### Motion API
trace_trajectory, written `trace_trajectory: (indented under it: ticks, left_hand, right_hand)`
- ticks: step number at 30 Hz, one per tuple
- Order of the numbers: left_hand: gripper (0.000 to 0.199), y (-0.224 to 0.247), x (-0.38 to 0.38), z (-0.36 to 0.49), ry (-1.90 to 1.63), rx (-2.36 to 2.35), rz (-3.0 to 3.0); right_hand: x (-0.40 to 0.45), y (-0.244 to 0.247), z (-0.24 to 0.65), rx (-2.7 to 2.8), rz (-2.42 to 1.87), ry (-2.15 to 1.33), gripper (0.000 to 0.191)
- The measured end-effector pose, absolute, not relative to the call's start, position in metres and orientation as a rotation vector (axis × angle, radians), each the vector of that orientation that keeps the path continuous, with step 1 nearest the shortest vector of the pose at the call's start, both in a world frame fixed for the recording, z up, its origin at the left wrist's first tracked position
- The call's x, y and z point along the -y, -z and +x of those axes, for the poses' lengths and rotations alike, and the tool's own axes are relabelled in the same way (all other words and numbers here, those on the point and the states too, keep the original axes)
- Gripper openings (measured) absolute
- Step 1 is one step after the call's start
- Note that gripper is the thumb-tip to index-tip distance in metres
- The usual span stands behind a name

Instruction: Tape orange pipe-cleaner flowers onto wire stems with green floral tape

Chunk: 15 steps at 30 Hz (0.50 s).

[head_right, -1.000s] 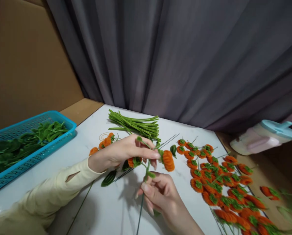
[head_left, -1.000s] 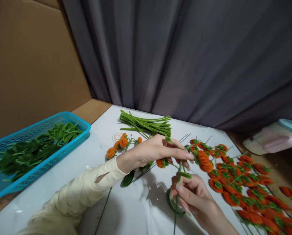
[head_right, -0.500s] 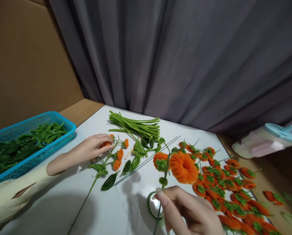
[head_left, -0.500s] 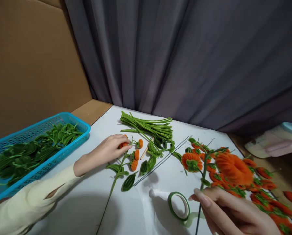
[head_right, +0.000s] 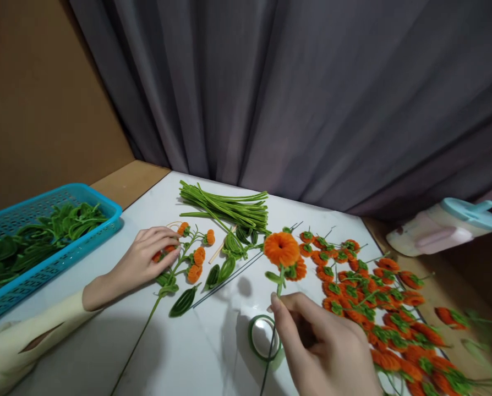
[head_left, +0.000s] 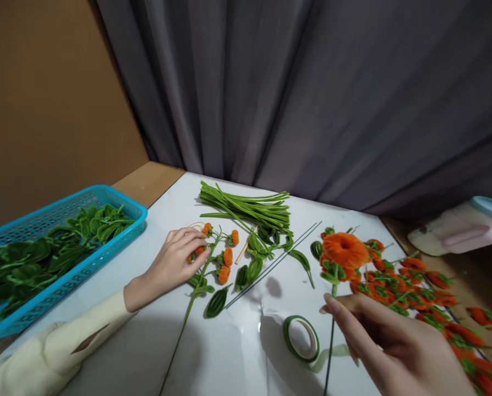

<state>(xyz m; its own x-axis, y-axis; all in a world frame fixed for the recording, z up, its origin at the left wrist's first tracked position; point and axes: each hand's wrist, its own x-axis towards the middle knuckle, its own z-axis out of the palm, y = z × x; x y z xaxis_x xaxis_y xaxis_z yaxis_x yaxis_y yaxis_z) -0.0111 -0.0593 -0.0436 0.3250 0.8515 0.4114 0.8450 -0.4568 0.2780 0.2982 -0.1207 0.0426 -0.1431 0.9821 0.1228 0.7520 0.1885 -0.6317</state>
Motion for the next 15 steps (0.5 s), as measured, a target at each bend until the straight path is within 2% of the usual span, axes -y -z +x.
trace_trajectory:
  ticks: [5,10,13,15]
  left_hand:
    - [0.024,0.029,0.052,-0.009,-0.747,-1.671,2.52]
    - [0.018,0.01,0.083,0.028,-0.963,-1.48,2.624]
    - [0.024,0.007,0.118,0.065,-0.67,-1.081,2.431]
    - [0.026,0.01,0.136,0.087,-0.377,-1.09,2.105]
  right_hand:
    - [0.112,-0.032,0.291,1.998,-1.629,-0.54,0.036]
    - [0.11,-0.025,0.279,1.977,-1.665,-0.468,0.032]
    - [0.112,-0.024,0.274,1.994,-1.72,-0.371,0.03]
    - [0.112,-0.024,0.271,2.003,-1.765,-0.338,0.028]
